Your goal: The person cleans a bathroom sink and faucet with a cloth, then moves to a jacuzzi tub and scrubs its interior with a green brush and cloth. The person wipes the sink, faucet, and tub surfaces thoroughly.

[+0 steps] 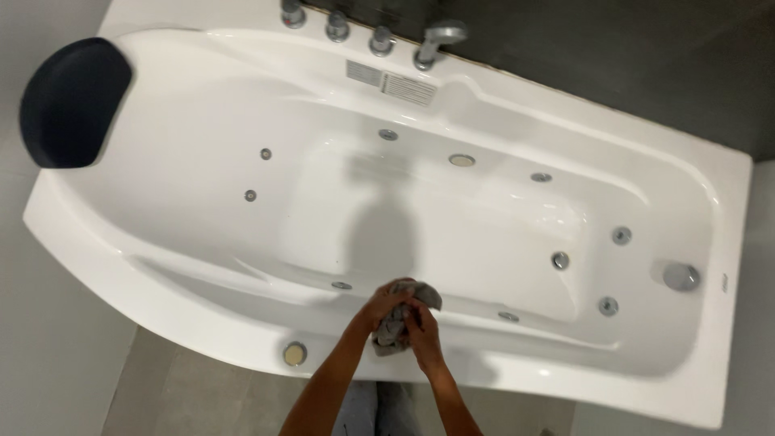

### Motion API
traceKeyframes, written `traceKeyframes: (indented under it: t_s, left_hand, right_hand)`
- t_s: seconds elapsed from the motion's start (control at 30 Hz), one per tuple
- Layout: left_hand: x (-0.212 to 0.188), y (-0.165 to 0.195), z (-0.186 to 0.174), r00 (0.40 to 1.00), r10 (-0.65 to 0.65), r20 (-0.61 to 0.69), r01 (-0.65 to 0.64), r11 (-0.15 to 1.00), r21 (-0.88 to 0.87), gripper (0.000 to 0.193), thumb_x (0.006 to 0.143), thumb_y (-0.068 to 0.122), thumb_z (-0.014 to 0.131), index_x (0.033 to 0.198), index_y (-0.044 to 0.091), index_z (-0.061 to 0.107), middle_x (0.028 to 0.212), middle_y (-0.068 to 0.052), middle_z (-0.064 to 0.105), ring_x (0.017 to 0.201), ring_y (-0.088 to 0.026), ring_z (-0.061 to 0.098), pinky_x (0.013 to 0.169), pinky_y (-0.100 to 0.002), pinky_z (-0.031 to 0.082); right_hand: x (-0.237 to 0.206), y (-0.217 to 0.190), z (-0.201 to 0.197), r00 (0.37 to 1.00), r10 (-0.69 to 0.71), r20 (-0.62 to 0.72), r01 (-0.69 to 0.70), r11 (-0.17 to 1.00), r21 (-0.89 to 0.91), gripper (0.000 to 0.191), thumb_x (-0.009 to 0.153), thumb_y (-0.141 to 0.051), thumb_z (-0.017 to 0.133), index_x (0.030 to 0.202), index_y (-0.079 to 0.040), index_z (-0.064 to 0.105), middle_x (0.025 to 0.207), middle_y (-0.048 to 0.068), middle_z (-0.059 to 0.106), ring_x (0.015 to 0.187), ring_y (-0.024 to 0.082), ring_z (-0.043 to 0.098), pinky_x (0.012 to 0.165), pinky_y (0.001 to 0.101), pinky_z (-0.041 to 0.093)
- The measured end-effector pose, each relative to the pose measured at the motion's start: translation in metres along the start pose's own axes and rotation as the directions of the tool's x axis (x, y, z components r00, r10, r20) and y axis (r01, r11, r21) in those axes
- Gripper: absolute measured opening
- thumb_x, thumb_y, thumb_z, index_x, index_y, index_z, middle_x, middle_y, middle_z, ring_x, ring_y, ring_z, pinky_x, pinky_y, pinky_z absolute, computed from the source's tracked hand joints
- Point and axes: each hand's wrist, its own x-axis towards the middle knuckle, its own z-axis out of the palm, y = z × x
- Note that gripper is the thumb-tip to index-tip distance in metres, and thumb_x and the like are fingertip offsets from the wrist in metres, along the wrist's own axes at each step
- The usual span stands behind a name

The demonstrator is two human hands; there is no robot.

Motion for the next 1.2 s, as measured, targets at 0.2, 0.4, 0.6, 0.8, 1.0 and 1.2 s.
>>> traceKeyframes:
  t_s: [0.2, 0.4, 0.6, 0.8, 1.0, 1.2]
  left_hand:
    - [-0.034, 0.003, 0.007, 0.953, 0.139, -0.271, -0.234, 0.902, -0.361, 0.067, 0.084, 0.040, 0.076, 0.141, 0.009, 0.058, 0.127, -0.016, 0.068, 0.111, -0.032, 0.068, 0.094, -0.044, 0.060]
    - [-0.066, 0.021, 0.024, 0.976, 0.097, -0.193, -0.185, 0.836, -0.516, 0.074, 0.087, 0.049, 0.071, 0.145, 0.007, 0.053, 0.136, -0.017, 0.063, 0.121, -0.032, 0.064, 0.101, -0.045, 0.055]
    - [-0.085, 0.043, 0.056, 0.983, -0.090, -0.162, 0.039, 0.955, -0.293, 0.077, 0.088, 0.053, 0.066, 0.149, 0.009, 0.050, 0.144, -0.012, 0.058, 0.131, -0.032, 0.055, 0.109, -0.046, 0.047]
    - [-0.089, 0.070, 0.051, 0.991, -0.081, 0.108, 0.107, 0.958, -0.267, 0.081, 0.087, 0.051, 0.069, 0.151, 0.008, 0.045, 0.153, -0.013, 0.049, 0.139, -0.032, 0.047, 0.113, -0.048, 0.044]
    - [-0.094, 0.083, 0.048, 0.979, -0.183, 0.092, 0.196, 0.968, -0.158, 0.088, 0.084, 0.051, 0.071, 0.156, 0.013, 0.039, 0.157, -0.014, 0.042, 0.142, -0.032, 0.044, 0.113, -0.050, 0.046]
    - [-0.104, 0.061, 0.073, 0.917, -0.385, 0.106, 0.302, 0.842, 0.447, 0.094, 0.082, 0.063, 0.061, 0.162, 0.028, 0.026, 0.159, -0.009, 0.031, 0.135, -0.032, 0.046, 0.105, -0.051, 0.051]
  right_hand:
    - [-0.026, -0.020, -0.019, 0.950, -0.312, 0.008, 0.311, 0.941, -0.133, 0.049, 0.100, -0.018, 0.059, 0.147, -0.014, 0.047, 0.135, 0.007, 0.056, 0.116, 0.015, 0.060, 0.087, 0.0307, 0.059]
    - [-0.062, -0.046, -0.031, 0.985, 0.171, -0.002, -0.170, 0.984, 0.049, 0.061, 0.101, -0.034, 0.058, 0.155, -0.026, 0.033, 0.142, 0.003, 0.050, 0.120, 0.020, 0.058, 0.090, 0.0351, 0.055]
    - [-0.090, -0.040, -0.022, 0.989, 0.102, -0.108, -0.069, 0.958, 0.279, 0.034, 0.102, -0.032, 0.064, 0.127, -0.010, 0.058, 0.098, 0.004, 0.064, 0.089, 0.015, 0.061, 0.074, 0.0318, 0.056]
    - [-0.101, -0.035, -0.013, 0.926, 0.006, -0.377, 0.191, 0.855, 0.482, 0.017, 0.106, -0.024, 0.064, 0.108, -0.008, 0.064, 0.088, -0.004, 0.060, 0.079, 0.009, 0.053, 0.071, 0.0263, 0.049]
    - [-0.133, -0.056, 0.021, 0.832, -0.077, -0.549, 0.435, 0.704, 0.562, 0.017, 0.103, -0.024, 0.056, 0.108, -0.010, 0.064, 0.093, 0.000, 0.071, 0.083, 0.010, 0.064, 0.078, 0.0272, 0.056]
    - [-0.173, -0.053, 0.030, 0.819, -0.039, -0.573, 0.451, 0.660, 0.600, 0.015, 0.106, -0.021, 0.058, 0.101, -0.008, 0.064, 0.092, -0.001, 0.068, 0.084, 0.009, 0.062, 0.079, 0.0274, 0.056]
